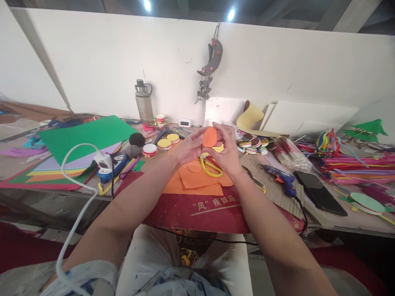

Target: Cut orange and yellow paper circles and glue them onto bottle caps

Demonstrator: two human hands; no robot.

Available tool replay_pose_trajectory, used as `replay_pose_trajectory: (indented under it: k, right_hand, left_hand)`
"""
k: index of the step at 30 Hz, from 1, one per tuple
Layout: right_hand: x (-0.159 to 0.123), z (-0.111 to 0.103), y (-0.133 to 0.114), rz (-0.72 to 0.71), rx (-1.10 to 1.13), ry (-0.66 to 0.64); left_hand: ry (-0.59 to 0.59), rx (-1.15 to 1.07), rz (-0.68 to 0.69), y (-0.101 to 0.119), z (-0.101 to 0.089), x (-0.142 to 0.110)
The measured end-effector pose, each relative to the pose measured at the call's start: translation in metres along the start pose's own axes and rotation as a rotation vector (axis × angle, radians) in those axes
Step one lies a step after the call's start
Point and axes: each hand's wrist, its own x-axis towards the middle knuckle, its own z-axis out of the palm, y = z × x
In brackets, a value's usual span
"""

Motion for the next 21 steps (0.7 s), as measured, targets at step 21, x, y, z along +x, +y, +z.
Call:
replay_pose_trajectory:
  k: [21]
  right_hand:
    - [0.001,-0.002,0.001,0.073,-0.031,-0.08]
  left_hand:
    - [0.075,0.061,-0.066,-0.009,-0.012,0.008]
